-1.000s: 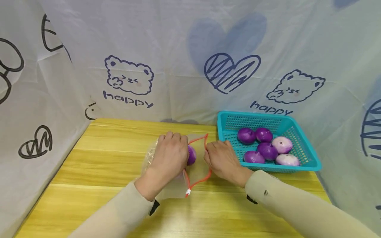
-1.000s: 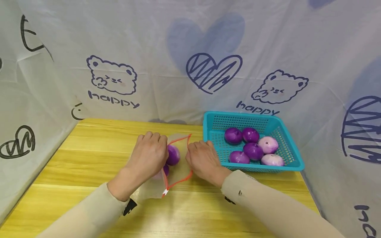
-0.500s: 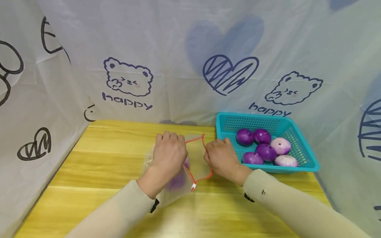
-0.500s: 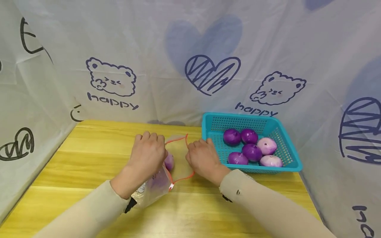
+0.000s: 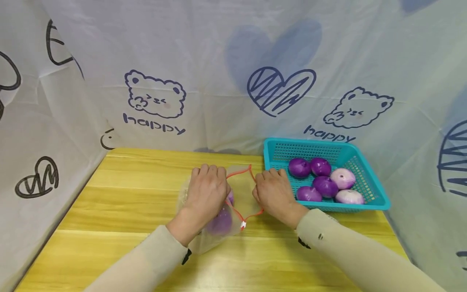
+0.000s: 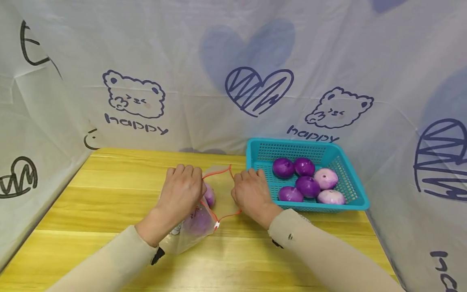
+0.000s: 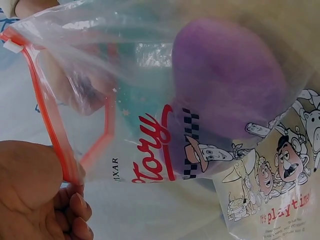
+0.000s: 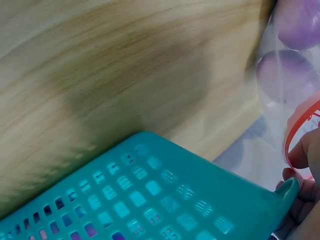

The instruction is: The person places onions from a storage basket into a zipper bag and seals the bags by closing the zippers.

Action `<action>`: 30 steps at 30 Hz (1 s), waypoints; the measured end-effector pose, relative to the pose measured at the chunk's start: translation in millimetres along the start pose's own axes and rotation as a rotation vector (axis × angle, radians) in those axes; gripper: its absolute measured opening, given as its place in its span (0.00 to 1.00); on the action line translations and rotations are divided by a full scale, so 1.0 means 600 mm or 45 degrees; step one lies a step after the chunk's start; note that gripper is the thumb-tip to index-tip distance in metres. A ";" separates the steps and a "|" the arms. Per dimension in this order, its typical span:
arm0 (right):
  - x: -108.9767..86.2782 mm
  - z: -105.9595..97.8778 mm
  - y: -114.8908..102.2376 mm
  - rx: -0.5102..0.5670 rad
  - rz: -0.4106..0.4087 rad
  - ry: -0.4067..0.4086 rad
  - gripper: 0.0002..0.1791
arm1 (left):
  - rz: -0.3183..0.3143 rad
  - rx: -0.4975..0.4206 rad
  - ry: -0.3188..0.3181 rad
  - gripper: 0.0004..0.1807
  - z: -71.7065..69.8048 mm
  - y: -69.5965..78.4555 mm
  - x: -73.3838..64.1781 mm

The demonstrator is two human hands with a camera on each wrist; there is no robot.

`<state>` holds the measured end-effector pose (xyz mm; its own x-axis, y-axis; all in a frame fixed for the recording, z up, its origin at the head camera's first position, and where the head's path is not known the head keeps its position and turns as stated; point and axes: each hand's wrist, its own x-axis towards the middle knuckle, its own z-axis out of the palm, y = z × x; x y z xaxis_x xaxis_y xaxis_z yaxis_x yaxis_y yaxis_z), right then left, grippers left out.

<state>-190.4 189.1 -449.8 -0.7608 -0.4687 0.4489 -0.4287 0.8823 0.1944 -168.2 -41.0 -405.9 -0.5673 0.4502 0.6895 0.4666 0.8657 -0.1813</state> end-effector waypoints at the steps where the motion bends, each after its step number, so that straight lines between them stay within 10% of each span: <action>1: 0.000 0.000 0.000 -0.002 0.003 -0.001 0.11 | 0.001 -0.009 0.014 0.16 0.000 0.000 0.000; 13: -0.003 -0.026 0.024 0.058 -0.025 0.069 0.12 | -0.030 -0.091 0.005 0.16 0.001 0.001 0.000; 30: -0.021 -0.054 0.169 -0.056 -0.144 0.079 0.11 | -0.076 -0.137 0.013 0.17 -0.002 -0.005 -0.004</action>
<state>-208.5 286.2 -407.6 -0.6765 -0.5631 0.4746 -0.4875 0.8255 0.2844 -167.5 -45.1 -406.0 -0.5895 0.3955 0.7043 0.5023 0.8623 -0.0638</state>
